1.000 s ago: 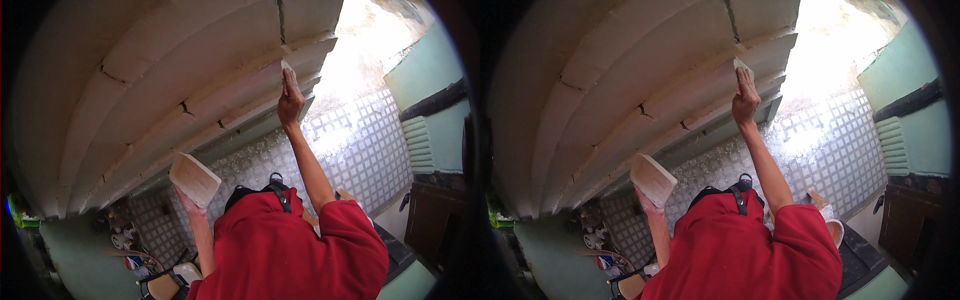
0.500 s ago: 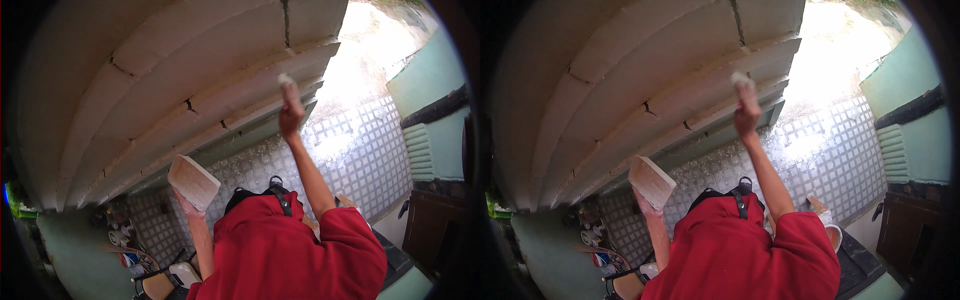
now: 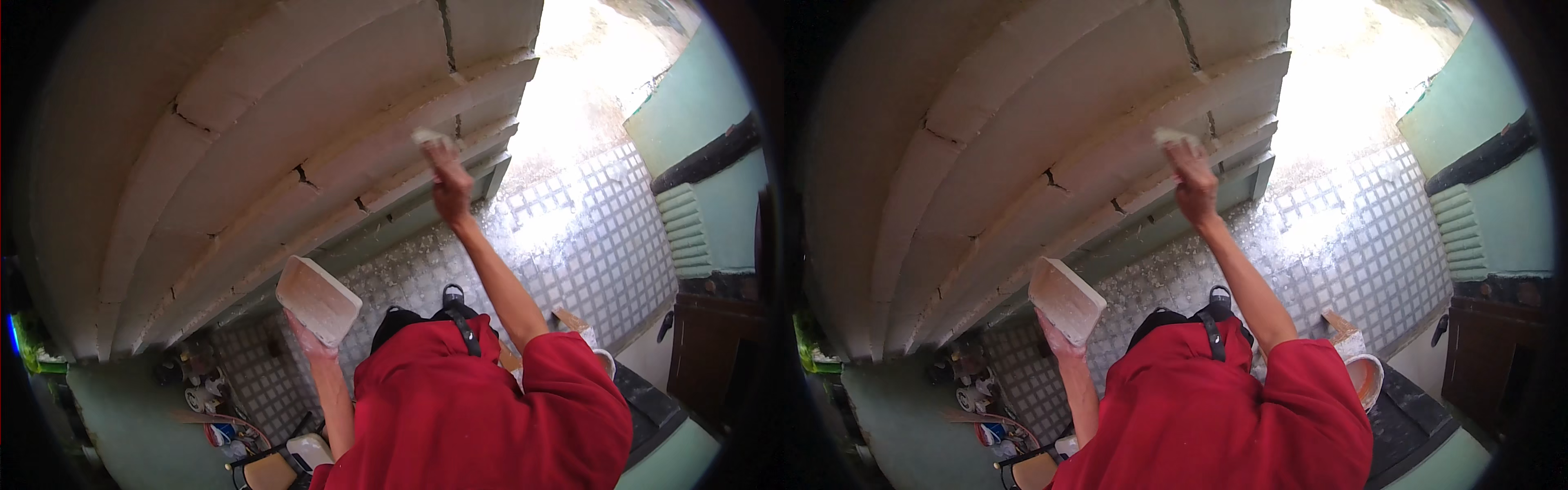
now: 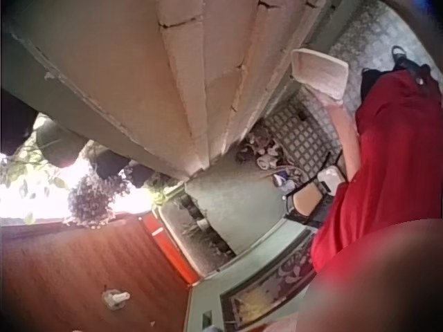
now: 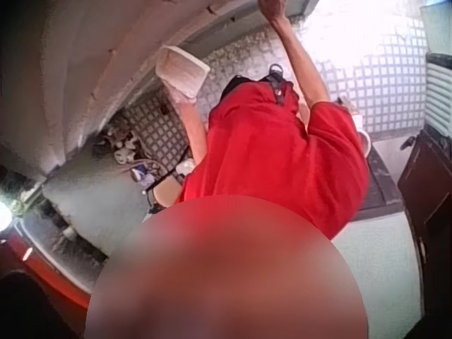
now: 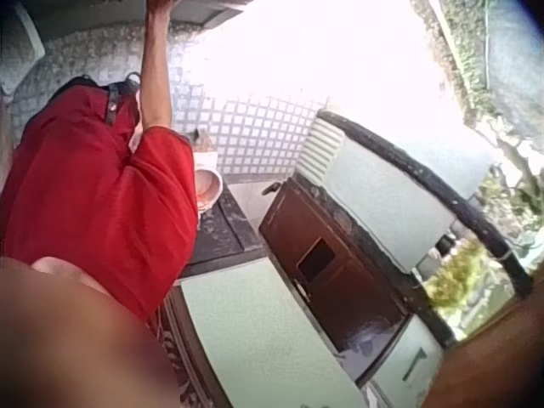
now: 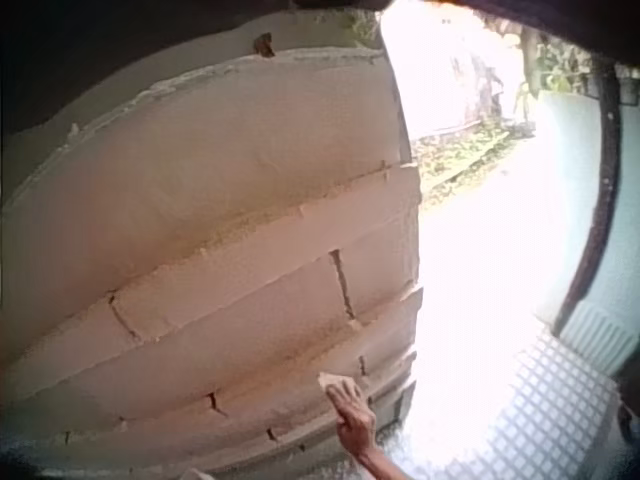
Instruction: Applying wall putty or plaster to cracks in a concrete block wall using a spatula.
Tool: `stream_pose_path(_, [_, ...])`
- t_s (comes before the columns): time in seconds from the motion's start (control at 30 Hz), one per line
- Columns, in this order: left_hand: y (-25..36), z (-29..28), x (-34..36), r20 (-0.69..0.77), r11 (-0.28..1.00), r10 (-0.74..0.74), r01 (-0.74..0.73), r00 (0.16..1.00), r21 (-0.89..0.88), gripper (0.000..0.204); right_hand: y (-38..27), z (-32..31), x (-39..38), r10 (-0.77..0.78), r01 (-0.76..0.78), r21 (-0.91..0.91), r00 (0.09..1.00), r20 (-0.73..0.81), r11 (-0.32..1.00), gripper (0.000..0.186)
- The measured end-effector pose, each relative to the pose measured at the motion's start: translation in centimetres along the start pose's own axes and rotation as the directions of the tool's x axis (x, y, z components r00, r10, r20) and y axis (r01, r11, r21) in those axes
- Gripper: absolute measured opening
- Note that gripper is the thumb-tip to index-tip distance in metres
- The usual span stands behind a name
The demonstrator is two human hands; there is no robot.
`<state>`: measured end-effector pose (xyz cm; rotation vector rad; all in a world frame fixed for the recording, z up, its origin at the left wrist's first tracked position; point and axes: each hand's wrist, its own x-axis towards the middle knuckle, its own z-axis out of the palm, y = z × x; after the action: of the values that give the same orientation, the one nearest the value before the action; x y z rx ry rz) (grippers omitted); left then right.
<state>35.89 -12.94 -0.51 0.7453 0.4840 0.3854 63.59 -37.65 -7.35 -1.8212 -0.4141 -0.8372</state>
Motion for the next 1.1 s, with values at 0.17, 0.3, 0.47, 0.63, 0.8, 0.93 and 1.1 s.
stream_pose_path(0.17, [-0.2, -0.2, -0.3, -0.004, 0.998, -0.042, 0.041, 0.999, -0.040, 0.059, 4.7, -3.2, 6.2, 0.055, -0.077, -0.067, 0.958, -0.282, 0.995, 0.054])
stream_pose_path(0.3, [-0.4, -0.3, -0.4, -0.008, 0.999, -0.029, 0.028, 1.000, -0.020, 0.058, 3.8, 1.3, 4.6, -0.120, 0.085, -0.189, 0.976, -0.183, 0.978, 0.058])
stream_pose_path(0.47, [-0.3, -0.6, -0.2, -0.035, 0.998, -0.070, 0.070, 0.997, 0.003, 0.058, 0.7, 0.9, 0.7, -0.101, 0.101, -0.009, 0.993, 0.062, 0.995, 0.056])
stream_pose_path(0.63, [-0.3, -1.2, -0.1, 0.003, 0.988, -0.126, 0.125, 0.992, -0.095, 0.057, 3.4, -2.5, 4.1, -0.045, 0.002, -0.157, 0.963, -0.266, 0.988, 0.052])
stream_pose_path(0.8, [-0.7, 0.5, -1.1, -0.034, 0.998, -0.057, 0.057, 0.998, -0.005, 0.057, 2.5, 1.0, 3.2, 0.217, -0.208, 0.061, 0.940, -0.262, 0.976, 0.057])
stream_pose_path(0.93, [-0.1, -0.3, -2.3, -0.017, 0.998, -0.059, 0.059, 0.998, 0.001, 0.058, -4.2, 4.7, 0.1, 0.001, 0.000, 0.015, 0.993, -0.120, 1.000, 0.058])
stream_pose_path(1.1, [-0.3, 0.0, -2.5, 0.018, 0.997, -0.076, 0.076, 0.997, 0.005, 0.058, -3.7, 3.7, -0.8, 0.006, 0.002, 0.070, 0.995, -0.102, 0.998, 0.055])
